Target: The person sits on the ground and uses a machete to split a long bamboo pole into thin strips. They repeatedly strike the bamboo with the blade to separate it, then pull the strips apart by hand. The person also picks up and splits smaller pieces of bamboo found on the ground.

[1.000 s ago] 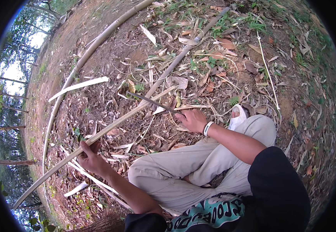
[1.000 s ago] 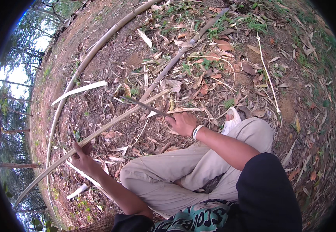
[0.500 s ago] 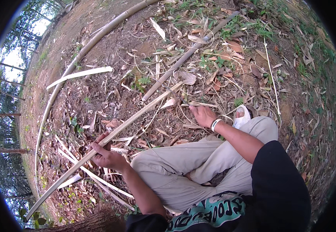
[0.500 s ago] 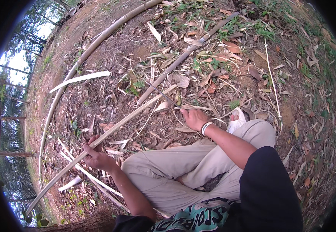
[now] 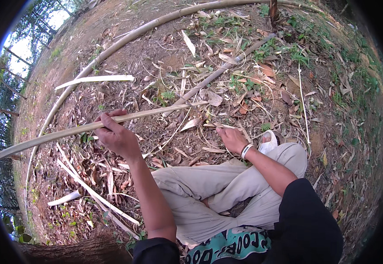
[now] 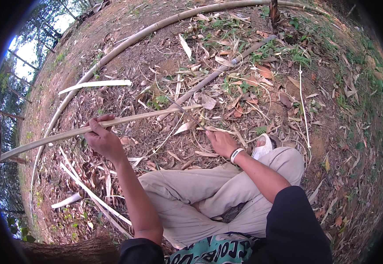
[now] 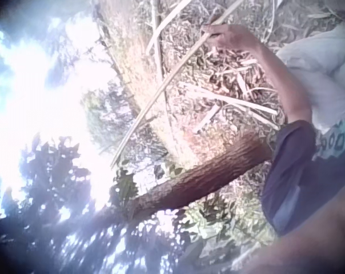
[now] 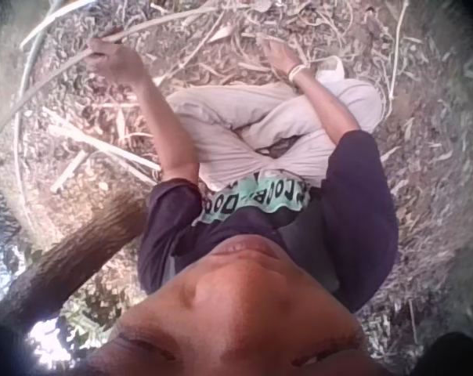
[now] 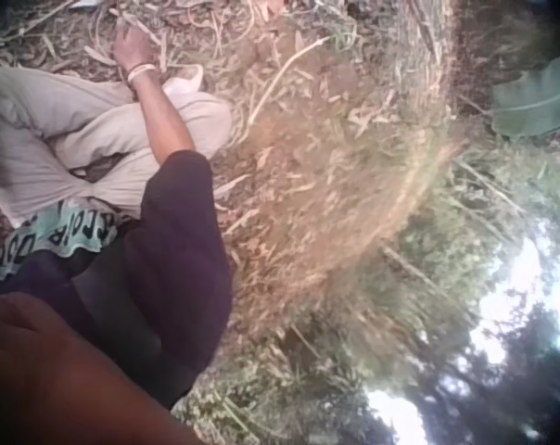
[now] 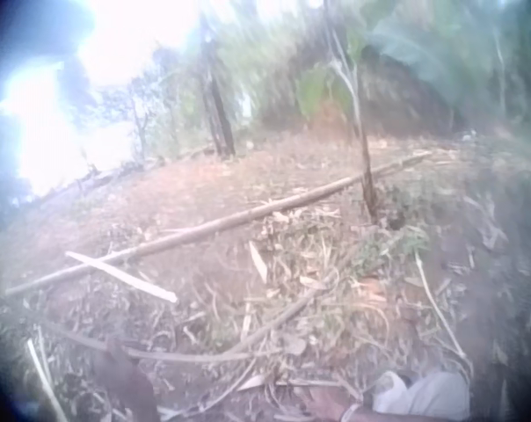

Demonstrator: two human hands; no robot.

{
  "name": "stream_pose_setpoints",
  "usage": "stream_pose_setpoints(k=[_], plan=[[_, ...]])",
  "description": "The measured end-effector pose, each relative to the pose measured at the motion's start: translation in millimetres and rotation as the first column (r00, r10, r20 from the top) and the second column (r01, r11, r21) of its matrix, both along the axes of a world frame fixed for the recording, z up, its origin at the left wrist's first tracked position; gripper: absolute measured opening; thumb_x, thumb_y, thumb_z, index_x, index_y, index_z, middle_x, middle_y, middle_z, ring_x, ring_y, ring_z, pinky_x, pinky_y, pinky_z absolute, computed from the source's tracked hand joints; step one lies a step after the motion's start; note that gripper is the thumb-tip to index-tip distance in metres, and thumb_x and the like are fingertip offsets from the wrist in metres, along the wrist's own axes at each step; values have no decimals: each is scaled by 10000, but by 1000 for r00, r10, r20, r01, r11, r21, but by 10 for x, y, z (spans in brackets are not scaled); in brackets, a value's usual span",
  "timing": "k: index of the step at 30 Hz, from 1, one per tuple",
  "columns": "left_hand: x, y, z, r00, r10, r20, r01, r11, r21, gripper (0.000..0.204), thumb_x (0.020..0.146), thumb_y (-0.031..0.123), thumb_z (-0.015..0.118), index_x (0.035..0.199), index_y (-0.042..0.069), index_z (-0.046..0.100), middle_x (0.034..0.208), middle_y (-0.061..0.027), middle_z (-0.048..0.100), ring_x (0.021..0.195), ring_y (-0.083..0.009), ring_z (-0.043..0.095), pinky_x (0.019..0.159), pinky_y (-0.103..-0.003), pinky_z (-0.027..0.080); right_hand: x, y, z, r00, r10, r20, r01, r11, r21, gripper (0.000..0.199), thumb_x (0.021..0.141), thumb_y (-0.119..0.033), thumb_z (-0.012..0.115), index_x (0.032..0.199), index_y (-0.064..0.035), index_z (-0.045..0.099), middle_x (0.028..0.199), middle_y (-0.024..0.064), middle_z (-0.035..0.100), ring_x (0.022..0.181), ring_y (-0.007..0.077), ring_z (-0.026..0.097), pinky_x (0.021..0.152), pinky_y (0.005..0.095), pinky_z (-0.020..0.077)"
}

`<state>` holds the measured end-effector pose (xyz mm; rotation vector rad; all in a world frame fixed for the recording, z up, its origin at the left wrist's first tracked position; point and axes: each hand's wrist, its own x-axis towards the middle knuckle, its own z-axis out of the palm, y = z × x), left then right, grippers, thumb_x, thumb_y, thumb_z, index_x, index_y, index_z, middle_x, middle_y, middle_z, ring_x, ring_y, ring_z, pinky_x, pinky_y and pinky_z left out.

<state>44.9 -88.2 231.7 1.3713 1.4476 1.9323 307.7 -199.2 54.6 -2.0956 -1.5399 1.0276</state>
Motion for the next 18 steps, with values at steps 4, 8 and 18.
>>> stream_pose_setpoints(k=[4, 8, 18], plan=[[17, 203, -144, 931, -39, 364, -17, 989, 148, 237, 1052, 241, 369, 950, 34, 423, 715, -91, 562, 631, -164, 599, 614, -300, 580, 131, 0, -337, 995, -91, 40, 94, 992, -81, 716, 999, -523, 293, 877, 80, 659, 897, 351, 627, 912, 492, 608, 871, 530, 459], [-105, 153, -346, 836, -12, 548, -157, 953, 261, 295, 1057, 287, 367, 847, 81, 375, 640, 0, 381, 506, -86, 372, 441, -219, 362, 166, 25, -233, 998, -22, 54, 25, 999, -47, 711, 996, -525, 309, 789, 68, 643, 807, 336, 618, 849, 480, 612, 825, 523, 463], [-117, 153, -307, 809, 76, 583, -196, 970, 145, 319, 1055, 339, 347, 965, 48, 444, 710, -31, 427, 627, -121, 470, 550, -236, 466, 115, -12, -395, 993, 43, 109, -43, 999, -1, 683, 1003, -502, 311, 823, 69, 642, 892, 335, 637, 921, 472, 613, 834, 531, 460]])
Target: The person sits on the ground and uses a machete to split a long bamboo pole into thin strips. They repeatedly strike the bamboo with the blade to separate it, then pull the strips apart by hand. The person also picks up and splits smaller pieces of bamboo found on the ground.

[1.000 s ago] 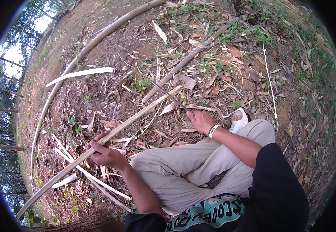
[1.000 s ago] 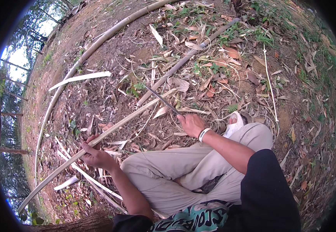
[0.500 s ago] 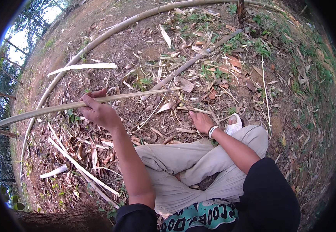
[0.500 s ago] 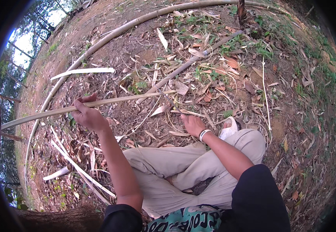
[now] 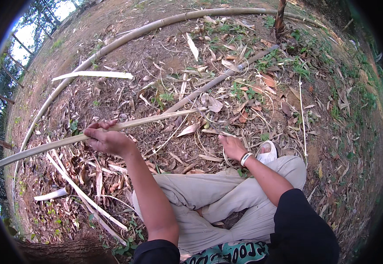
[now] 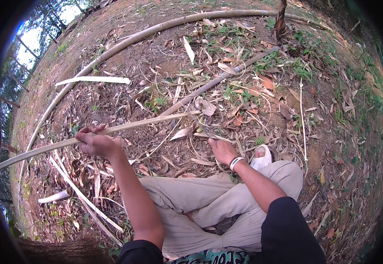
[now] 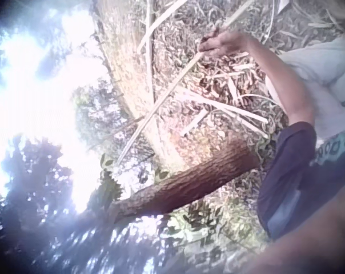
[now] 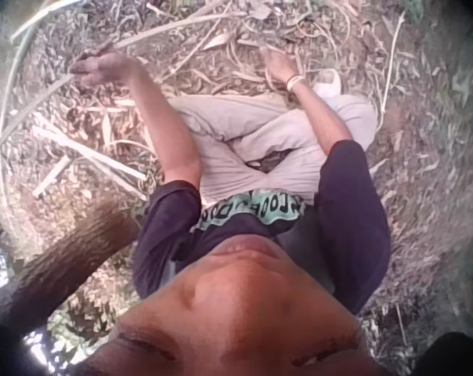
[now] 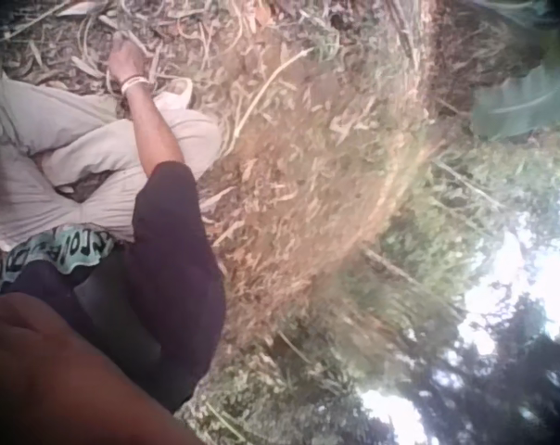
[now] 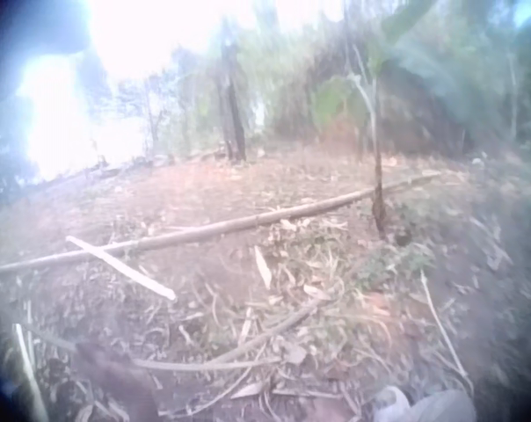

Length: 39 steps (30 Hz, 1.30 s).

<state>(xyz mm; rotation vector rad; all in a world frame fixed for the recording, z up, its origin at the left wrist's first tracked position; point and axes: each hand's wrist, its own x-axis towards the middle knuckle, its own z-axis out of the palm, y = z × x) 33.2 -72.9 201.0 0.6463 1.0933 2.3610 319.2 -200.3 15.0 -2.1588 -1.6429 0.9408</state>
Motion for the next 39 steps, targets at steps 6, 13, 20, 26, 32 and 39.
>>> stream_pose_setpoints(k=[6, 13, 20, 26, 32, 39], plan=[[-68, -90, -3, 965, -230, -124, 246, 960, 133, 341, 1044, 252, 397, 1214, -26, 496, 813, -84, 557, 797, -189, 622, 729, -309, 583, 252, 211, -185, 951, -292, -103, 286, 956, -67, 611, 970, -518, 452, 707, 19, 580, 591, 151, 575, 547, 276, 605, 614, 440, 490], [90, -72, 24, 982, -107, -152, 112, 994, 20, 207, 1009, 199, 494, 1010, -8, 492, 834, -123, 600, 723, -219, 650, 720, -353, 618, 37, 207, 334, 993, -112, -28, 115, 943, 313, 402, 865, -381, 633, 941, 10, 576, 689, 205, 622, 696, 387, 637, 651, 478, 486], [174, -109, -5, 977, -128, -170, 149, 981, 121, 250, 1018, 294, 481, 931, 60, 493, 723, -57, 548, 643, -168, 547, 624, -321, 500, -499, -133, 729, 984, 172, -35, -126, 832, 539, 187, 894, -213, 571, 928, -45, 499, 687, 185, 600, 622, 409, 604, 579, 506, 488], [447, -332, -11, 917, -339, -209, 389, 875, 288, 330, 1016, 398, 439, 882, 102, 493, 650, -18, 465, 552, -126, 464, 503, -262, 416, -517, -196, 913, 979, 198, -48, -157, 883, 443, 220, 891, -220, 566, 976, -23, 517, 709, 197, 618, 625, 421, 621, 574, 519, 505], [490, -342, 21, 952, -255, -169, 294, 918, 268, 434, 1026, 458, 373, 736, 134, 382, 566, 41, 284, 467, -77, 253, 424, -243, 246, -147, 36, 687, 995, 96, 41, -102, 980, 171, 248, 868, -167, 519, 990, 43, 568, 683, 244, 641, 681, 416, 669, 617, 511, 542], [549, -512, -24, 949, -308, -69, 315, 914, 257, 537, 1006, 576, 284, 693, 145, 351, 536, 46, 235, 435, -80, 201, 409, -236, 177, -539, -15, 689, 975, 209, -69, -170, 914, 369, 259, 849, -172, 538, 966, 59, 541, 669, 239, 621, 642, 418, 643, 611, 503, 529]])
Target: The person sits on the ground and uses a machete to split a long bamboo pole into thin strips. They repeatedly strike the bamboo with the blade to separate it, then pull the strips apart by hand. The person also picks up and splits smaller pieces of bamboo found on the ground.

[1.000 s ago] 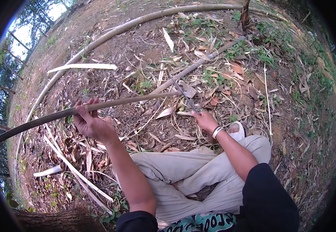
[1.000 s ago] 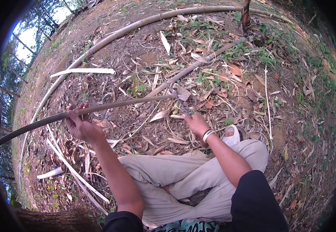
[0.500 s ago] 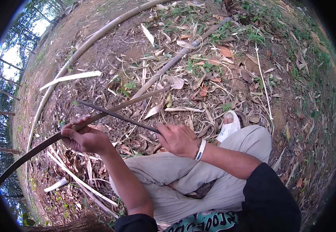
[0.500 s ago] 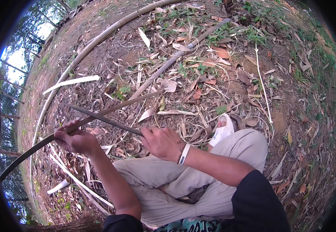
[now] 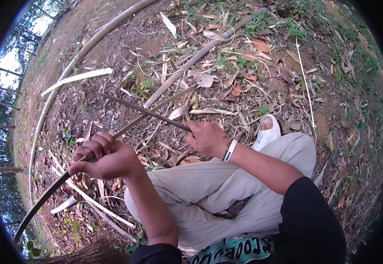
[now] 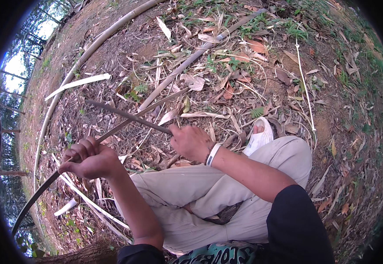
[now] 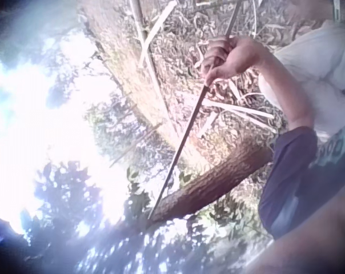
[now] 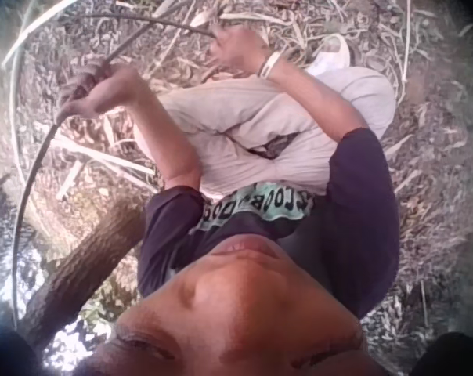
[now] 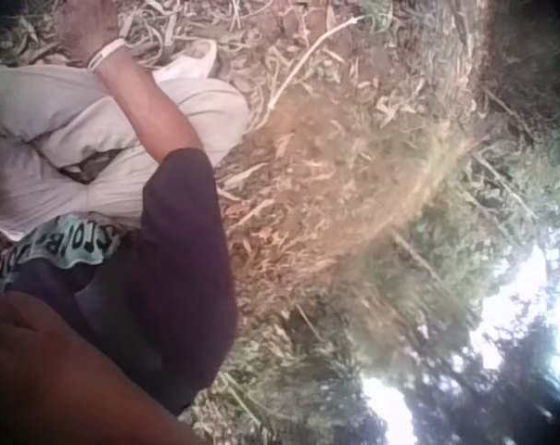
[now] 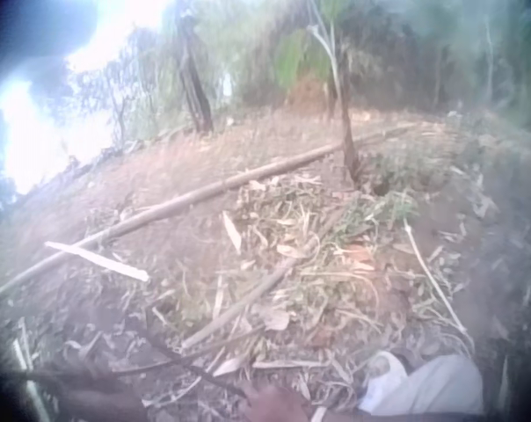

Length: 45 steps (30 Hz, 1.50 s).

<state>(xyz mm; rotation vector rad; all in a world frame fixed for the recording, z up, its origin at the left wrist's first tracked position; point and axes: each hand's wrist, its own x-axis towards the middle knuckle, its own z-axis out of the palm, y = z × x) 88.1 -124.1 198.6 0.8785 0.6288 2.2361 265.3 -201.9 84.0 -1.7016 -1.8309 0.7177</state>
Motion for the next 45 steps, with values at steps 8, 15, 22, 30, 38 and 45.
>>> stream_pose_setpoints(k=[8, 15, 22, 30, 38, 45], plan=[[-25, 0, 49, 995, 94, -30, -95, 995, -34, 566, 980, 625, 279, 687, 145, 351, 531, 46, 226, 428, -82, 190, 394, -244, 183, 119, 152, -164, 994, -109, -5, 109, 993, -41, 223, 825, -179, 538, 892, 31, 568, 665, 241, 612, 654, 425, 626, 636, 507, 509], [-145, 45, -45, 995, 100, 11, -98, 988, -120, 567, 983, 625, 267, 677, 153, 347, 529, 52, 217, 425, -77, 183, 400, -241, 192, 477, 300, -651, 964, -243, 109, 265, 916, -302, 272, 827, -174, 555, 918, 63, 652, 806, 305, 653, 775, 443, 664, 731, 484, 549], [-179, 138, 17, 988, 156, 13, -154, 980, -125, 550, 1003, 591, 226, 654, 168, 279, 528, 62, 206, 431, -71, 156, 391, -240, 163, 187, 5, -186, 998, -51, -30, 45, 983, -177, 284, 842, -202, 555, 964, 50, 600, 743, 289, 638, 744, 430, 655, 707, 497, 537], [-381, 237, -43, 979, 187, 87, -167, 966, -197, 549, 1008, 585, 230, 669, 157, 291, 522, 62, 214, 415, -69, 196, 387, -233, 199, 507, 59, -449, 962, -185, 200, 232, 942, -241, 275, 809, -165, 538, 873, 88, 624, 757, 311, 635, 737, 461, 648, 731, 495, 534], [-306, 270, -36, 976, 217, 36, -209, 965, -159, 541, 1000, 591, 232, 672, 164, 275, 501, 71, 212, 397, -59, 204, 360, -244, 199, 823, 74, -692, 928, -212, 306, 305, 905, -298, 282, 831, -171, 548, 828, 80, 677, 834, 321, 650, 836, 448, 665, 769, 480, 547], [-359, 303, -49, 964, 263, 44, -242, 931, -272, 522, 1021, 543, 194, 678, 167, 309, 484, 61, 253, 391, -77, 228, 385, -239, 238, 871, 17, -851, 939, -158, 305, 259, 910, -325, 257, 804, -153, 567, 869, 56, 701, 883, 326, 656, 872, 418, 677, 780, 463, 556]])
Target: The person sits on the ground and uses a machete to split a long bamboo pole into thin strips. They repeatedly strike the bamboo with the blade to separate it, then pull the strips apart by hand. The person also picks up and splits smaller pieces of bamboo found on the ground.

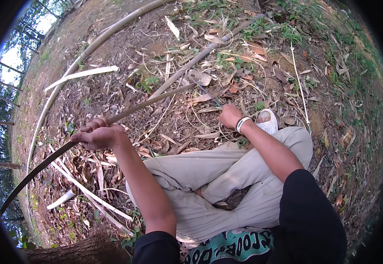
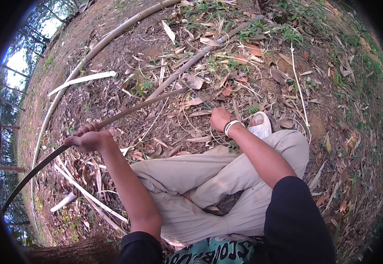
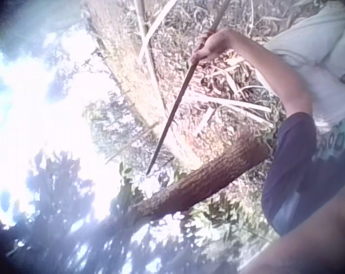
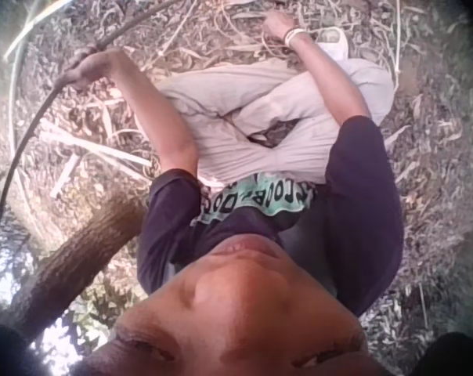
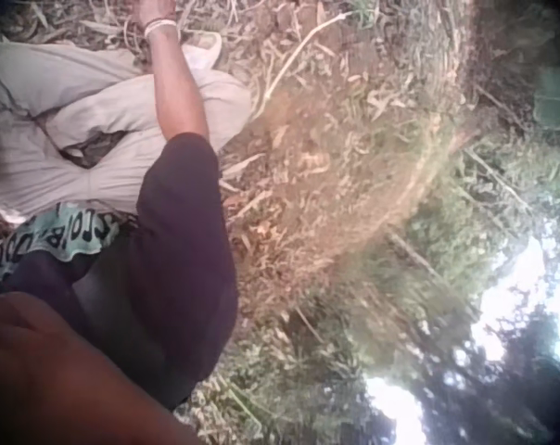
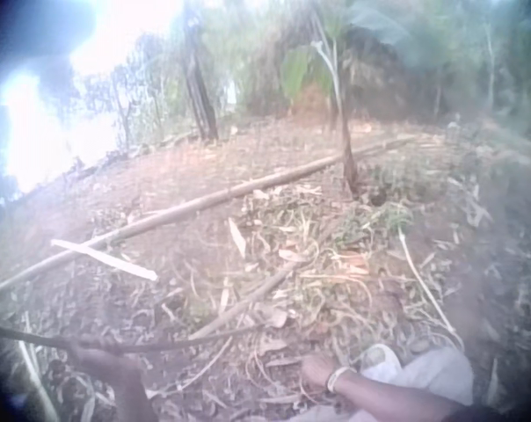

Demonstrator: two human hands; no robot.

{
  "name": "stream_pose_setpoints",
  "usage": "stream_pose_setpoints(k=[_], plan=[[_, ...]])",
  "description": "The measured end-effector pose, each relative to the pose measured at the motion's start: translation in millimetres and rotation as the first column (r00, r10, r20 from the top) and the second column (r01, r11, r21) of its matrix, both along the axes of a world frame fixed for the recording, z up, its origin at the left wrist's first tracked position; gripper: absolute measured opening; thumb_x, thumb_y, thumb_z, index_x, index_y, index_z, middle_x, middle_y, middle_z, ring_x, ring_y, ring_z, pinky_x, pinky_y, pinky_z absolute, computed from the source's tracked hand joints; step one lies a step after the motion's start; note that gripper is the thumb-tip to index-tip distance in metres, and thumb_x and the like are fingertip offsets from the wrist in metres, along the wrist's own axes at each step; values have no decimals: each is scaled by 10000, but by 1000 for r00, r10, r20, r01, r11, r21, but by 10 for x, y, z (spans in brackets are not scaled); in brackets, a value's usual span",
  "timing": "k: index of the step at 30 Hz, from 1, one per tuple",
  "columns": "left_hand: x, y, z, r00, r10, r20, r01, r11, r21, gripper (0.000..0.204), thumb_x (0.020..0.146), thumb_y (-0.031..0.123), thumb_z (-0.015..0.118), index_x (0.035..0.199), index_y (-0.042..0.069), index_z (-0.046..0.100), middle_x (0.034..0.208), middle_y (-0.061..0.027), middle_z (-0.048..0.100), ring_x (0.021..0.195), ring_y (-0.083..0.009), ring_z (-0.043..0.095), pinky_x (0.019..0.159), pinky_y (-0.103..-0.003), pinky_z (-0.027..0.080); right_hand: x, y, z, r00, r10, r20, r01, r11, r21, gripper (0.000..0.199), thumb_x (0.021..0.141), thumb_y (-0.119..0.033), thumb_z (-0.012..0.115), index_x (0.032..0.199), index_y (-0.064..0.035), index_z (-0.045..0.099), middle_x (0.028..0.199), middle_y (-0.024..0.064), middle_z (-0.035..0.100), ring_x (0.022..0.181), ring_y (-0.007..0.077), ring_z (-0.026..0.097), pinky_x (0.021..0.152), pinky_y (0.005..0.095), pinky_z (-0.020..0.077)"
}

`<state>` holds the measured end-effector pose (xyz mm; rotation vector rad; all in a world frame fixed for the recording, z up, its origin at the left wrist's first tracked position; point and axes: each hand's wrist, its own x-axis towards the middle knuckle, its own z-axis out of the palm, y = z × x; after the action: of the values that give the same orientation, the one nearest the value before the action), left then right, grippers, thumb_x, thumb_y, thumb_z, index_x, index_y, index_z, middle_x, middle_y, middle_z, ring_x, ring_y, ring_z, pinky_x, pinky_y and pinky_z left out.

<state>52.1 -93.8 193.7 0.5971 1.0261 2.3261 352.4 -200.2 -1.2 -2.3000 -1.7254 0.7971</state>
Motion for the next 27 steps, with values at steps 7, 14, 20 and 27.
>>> stream_pose_setpoints(k=[7, 14, 20, 27], plan=[[-313, -112, 372, 990, 111, -87, -109, 994, 31, 534, 1019, 544, 249, 649, 163, 306, 502, 59, 265, 396, -67, 234, 364, -232, 230, -392, -30, 542, 983, -11, -185, 49, 978, 204, 303, 840, -218, 519, 891, 47, 656, 833, 289, 661, 840, 440, 657, 828, 480, 526], [-134, -45, 521, 981, 43, -190, -24, 994, 102, 498, 1023, 500, 332, 674, 144, 325, 474, 58, 267, 367, -61, 260, 335, -256, 234, -426, -108, 81, 988, 9, -153, -12, 1000, -16, 323, 828, -240, 530, 923, 44, 652, 857, 287, 657, 804, 453, 644, 800, 511, 518], [-81, 435, 729, 912, -176, -370, 251, 954, 166, 448, 1031, 432, 386, 691, 142, 353, 485, 50, 325, 361, -56, 297, 326, -246, 247, -573, -57, 511, 972, 28, -234, 21, 979, 203, 306, 845, -216, 512, 959, 49, 615, 833, 289, 646, 804, 458, 631, 785, 502, 514], [-127, 698, 680, 914, -182, -363, 260, 949, 179, 452, 1037, 420, 378, 705, 114, 378, 492, 34, 324, 370, -71, 305, 354, -252, 277, -538, 21, 145, 985, 60, -161, -40, 992, 123, 275, 845, -187, 507, 951, 42, 617, 820, 298, 633, 787, 457, 620, 756, 529, 479]])
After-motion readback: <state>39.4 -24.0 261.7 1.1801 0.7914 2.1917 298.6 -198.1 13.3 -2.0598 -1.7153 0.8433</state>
